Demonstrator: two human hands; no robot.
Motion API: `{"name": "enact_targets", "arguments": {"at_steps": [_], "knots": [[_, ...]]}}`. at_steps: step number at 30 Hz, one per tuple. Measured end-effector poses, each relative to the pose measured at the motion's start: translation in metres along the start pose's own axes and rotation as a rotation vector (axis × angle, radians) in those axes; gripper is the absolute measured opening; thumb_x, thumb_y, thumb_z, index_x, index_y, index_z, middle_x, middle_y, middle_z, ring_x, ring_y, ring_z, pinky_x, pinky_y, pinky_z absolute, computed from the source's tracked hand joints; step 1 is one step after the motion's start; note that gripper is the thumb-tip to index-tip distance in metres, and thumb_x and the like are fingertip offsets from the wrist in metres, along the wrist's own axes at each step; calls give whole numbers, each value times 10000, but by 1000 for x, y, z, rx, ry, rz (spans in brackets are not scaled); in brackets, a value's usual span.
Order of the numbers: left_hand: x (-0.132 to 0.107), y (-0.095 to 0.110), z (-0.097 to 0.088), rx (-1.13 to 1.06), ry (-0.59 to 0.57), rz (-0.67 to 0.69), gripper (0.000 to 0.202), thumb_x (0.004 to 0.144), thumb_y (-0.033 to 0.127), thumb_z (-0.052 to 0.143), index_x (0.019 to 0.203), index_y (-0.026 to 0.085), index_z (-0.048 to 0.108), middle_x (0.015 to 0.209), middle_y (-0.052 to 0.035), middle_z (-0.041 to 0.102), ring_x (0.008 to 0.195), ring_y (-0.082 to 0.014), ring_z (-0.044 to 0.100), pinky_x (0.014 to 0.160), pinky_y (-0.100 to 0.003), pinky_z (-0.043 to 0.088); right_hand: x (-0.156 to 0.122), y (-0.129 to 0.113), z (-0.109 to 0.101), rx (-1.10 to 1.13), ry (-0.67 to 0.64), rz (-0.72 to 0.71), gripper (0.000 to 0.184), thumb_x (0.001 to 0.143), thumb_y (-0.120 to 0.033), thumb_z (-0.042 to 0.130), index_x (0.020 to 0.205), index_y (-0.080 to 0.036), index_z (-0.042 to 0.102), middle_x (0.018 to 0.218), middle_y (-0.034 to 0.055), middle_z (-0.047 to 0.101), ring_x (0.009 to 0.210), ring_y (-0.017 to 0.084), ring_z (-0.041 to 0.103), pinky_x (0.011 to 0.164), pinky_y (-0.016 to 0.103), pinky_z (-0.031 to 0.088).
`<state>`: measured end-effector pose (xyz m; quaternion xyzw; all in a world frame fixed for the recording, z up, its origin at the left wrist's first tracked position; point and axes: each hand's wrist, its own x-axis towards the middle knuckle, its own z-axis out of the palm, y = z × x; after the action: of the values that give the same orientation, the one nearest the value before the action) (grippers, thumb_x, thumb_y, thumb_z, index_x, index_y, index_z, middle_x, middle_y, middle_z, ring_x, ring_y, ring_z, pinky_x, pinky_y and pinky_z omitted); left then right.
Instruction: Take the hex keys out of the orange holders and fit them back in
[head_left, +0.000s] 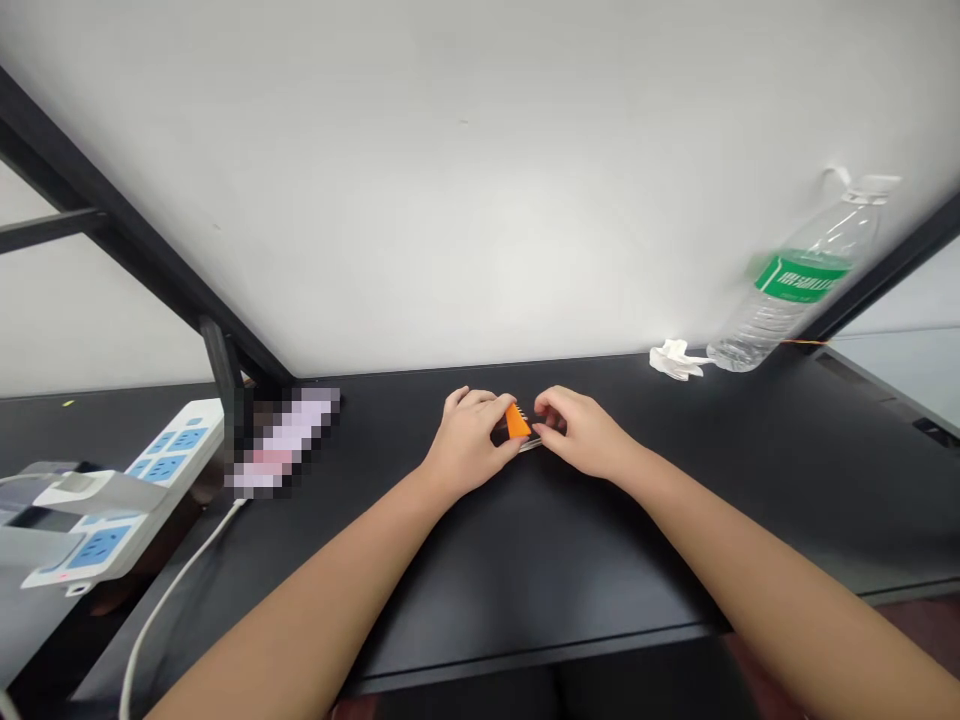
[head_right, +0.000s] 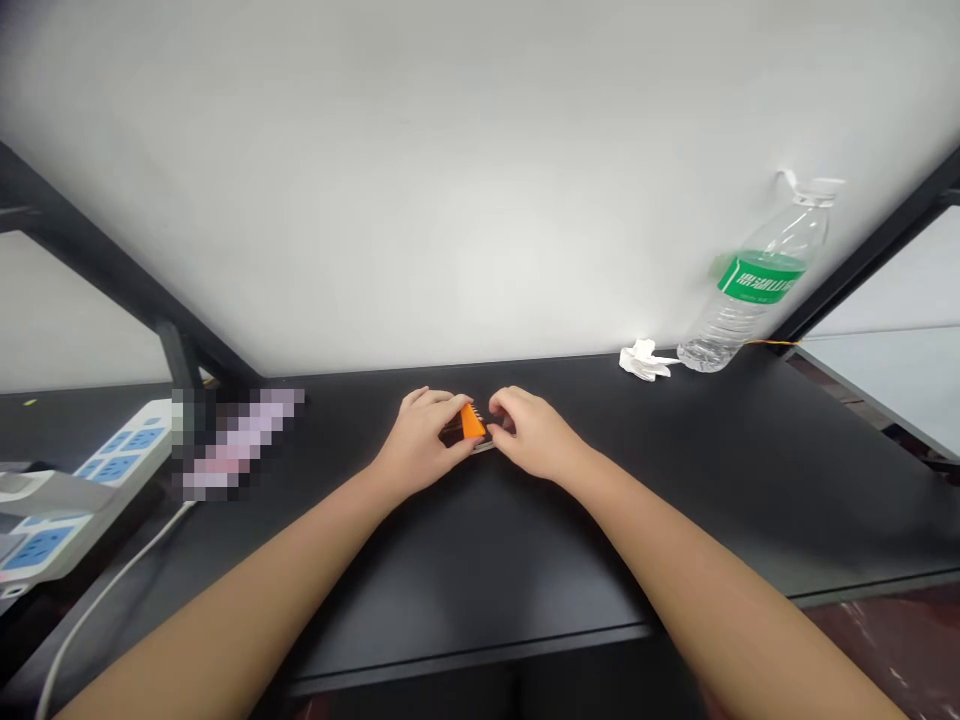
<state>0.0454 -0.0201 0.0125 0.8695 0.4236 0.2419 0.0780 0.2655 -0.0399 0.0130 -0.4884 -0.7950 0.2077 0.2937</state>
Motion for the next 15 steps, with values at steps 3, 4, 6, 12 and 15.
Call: {"name": "enact_targets", "arguments": {"at_steps": [3, 4, 6, 12, 15], "knots": [[0, 2, 0, -14, -18, 20, 350, 876, 441, 682, 1170, 259, 634, 1082, -35, 733, 1169, -251, 616, 1218, -537, 262, 2, -4, 5, 119, -7, -54, 52, 918, -189, 546, 958, -222, 546, 896, -4, 643, 751, 137, 589, 693, 270, 452], [1, 1, 0, -11, -21, 22, 349, 875, 437, 682, 1173, 261, 634, 1077, -35, 734, 1173, -252, 613, 1218, -538, 262, 3, -5, 8, 143, 2, -51, 81, 912, -177, 544, 978, -225, 546, 887, -9, 650, 740, 134, 594, 691, 268, 454], [1, -1, 0, 11, -22, 13, 352, 878, 421, 675, 1191, 265, 633, 1089, -42, 735, 1196, -262, 604, 1217, -553, 259, 3, -5, 9, 152, 39, -18, 181, 877, -142, 555, 1035, -229, 557, 862, -23, 657, 727, 131, 603, 699, 265, 458], [4, -13, 0, 111, -17, -39, 365, 888, 350, 646, 1242, 268, 619, 1050, -58, 746, 1248, -288, 576, 1218, -599, 220, 7, 15, -13, -43, 16, 232, 207, 814, -113, 572, 960, -221, 671, 769, -21, 653, 675, 136, 591, 664, 265, 432], [4, -15, 0, 118, -13, -54, 370, 898, 355, 636, 1257, 270, 605, 1045, -57, 748, 1249, -286, 574, 1214, -596, 223, 6, 24, -23, -162, -110, 228, 120, 887, -270, 623, 930, -211, 718, 906, 38, 669, 775, 168, 611, 718, 293, 447]]}}
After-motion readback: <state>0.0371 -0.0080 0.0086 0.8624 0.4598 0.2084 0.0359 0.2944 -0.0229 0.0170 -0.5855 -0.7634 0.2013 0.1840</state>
